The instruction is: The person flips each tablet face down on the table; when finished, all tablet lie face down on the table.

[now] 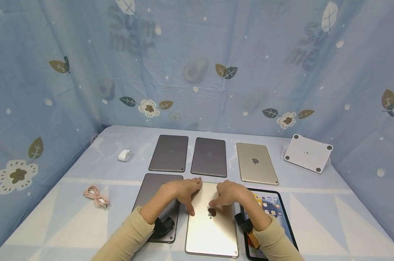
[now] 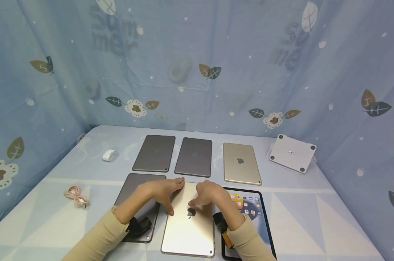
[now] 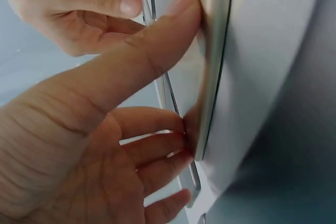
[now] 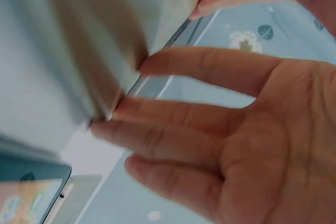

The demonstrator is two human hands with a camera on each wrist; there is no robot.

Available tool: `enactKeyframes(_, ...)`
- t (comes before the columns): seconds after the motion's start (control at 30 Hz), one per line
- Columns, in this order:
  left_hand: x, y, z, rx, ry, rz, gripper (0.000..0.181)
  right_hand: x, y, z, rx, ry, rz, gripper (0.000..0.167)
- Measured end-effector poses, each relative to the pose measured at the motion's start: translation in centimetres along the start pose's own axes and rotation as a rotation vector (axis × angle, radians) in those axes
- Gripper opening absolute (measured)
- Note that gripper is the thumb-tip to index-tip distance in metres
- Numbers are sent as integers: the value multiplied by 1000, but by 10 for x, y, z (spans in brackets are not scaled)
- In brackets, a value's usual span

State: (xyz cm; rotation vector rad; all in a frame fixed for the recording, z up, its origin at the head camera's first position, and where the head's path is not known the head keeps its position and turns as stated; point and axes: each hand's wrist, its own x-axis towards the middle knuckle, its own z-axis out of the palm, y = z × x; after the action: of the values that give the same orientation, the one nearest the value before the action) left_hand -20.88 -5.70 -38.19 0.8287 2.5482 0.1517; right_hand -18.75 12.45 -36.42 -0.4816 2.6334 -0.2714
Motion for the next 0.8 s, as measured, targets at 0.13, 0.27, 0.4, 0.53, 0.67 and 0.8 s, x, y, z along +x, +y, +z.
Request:
enactKeyframes(0.13, -1, -1, -1, 2, 8, -9, 108, 1, 4, -4, 19, -4, -19, 37)
enactKeyframes(0.27, -2, -2, -3, 13, 17, 0, 101, 2, 17, -9, 67, -7, -85, 43)
enactKeyframes(0.4, -2, 8, -5, 11, 45, 55, 84, -3, 46, -11, 149, 3, -219, 62)
enactKeyframes(0.53, 2, 30, -10, -24, 71, 140, 73, -12, 78, -15, 307, 19, -342, 66)
enactKeyframes(0.67, 19, 58, -9, 10, 110, 192, 46, -25, 105, -22, 391, 72, -343, 68)
enactKeyframes(0.8, 38, 89, -3, 84, 151, 190, 34, -40, 130, -23, 390, 110, -296, 66)
